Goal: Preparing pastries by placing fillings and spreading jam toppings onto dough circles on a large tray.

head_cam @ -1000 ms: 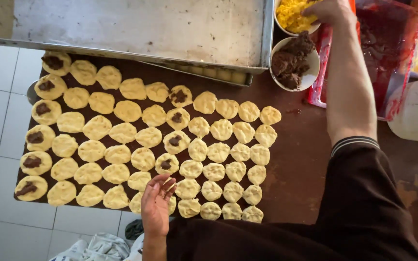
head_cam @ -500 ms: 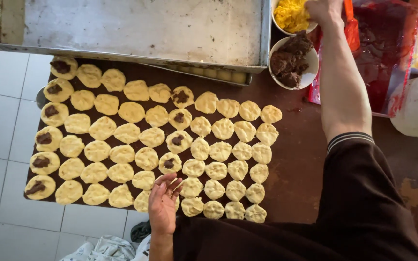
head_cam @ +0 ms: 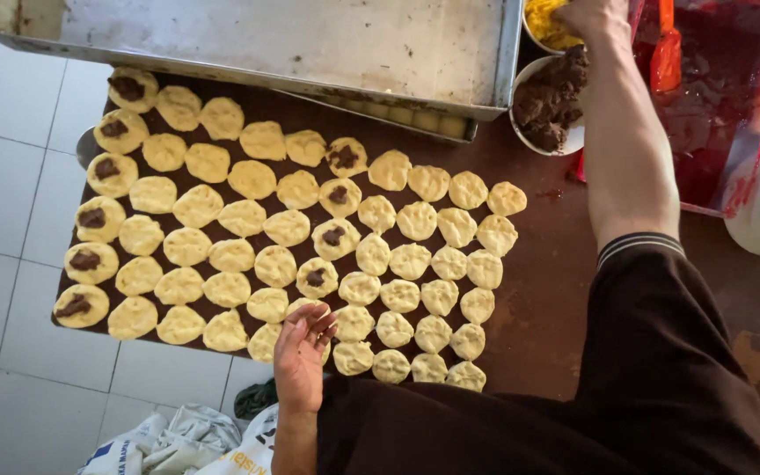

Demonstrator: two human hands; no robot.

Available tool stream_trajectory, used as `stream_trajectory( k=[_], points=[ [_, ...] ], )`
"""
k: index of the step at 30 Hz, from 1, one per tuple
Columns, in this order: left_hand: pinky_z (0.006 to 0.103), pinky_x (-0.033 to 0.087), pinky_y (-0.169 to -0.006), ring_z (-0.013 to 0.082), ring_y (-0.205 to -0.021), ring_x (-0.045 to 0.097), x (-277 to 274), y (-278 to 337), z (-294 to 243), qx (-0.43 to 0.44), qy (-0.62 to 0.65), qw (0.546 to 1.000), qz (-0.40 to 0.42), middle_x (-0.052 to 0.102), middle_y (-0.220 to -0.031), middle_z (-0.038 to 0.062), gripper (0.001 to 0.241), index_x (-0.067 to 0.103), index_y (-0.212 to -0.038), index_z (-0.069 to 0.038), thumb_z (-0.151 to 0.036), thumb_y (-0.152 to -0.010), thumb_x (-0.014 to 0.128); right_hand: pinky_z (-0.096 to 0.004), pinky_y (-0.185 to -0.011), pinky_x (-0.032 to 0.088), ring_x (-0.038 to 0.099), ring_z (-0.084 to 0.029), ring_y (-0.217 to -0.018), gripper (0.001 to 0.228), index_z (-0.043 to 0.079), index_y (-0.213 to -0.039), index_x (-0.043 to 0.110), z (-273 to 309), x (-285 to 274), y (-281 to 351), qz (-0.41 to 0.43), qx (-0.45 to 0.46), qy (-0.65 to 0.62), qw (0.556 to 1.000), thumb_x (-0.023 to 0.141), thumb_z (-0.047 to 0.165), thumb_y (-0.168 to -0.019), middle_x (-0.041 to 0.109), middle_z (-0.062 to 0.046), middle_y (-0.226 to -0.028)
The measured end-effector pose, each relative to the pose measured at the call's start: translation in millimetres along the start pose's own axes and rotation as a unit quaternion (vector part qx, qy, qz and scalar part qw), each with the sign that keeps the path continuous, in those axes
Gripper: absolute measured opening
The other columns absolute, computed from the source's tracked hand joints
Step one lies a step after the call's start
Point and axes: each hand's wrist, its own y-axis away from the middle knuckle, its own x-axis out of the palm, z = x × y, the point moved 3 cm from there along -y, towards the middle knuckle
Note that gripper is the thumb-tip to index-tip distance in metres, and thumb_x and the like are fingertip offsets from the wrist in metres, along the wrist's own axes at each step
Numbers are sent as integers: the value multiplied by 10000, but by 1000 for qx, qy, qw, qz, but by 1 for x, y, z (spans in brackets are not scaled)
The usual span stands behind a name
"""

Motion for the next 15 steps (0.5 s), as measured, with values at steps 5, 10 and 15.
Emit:
stream_trajectory(
  k=[5,10,15],
  points=[
    [414,476,-1037,268,-1150,650,5,10,-13,-2,-7,1000,-2,690,-1242,147,337,575,-1284,-22,-197,-999,531,-403,-679,546,695,-247,-789,304,28,-1077,752,3,-13,9,73,18,-44,996,833,302,-973,746,-140,-946],
    [432,494,-1045,270,-1147,654,-9,9,-13,7,-5,1000,13,676,-1229,140,327,570,-1294,-23,-198,-1021,530,-370,-677,541,677,-215,-785,209,49,-1053,716,36,-60,61,65,29,-254,964,781,226,-963,710,-96,-934],
    [422,504,-1036,261,-1126,662,-6,-6,-17,-3,-18,999,36,689,-1211,144,336,579,-1294,-32,-205,-1011,522,-336,-675,537,661,-182,-780,120,72,-1031,682,101,-116,139,41,34,-460,886,726,151,-953,675,-52,-923]
  ],
)
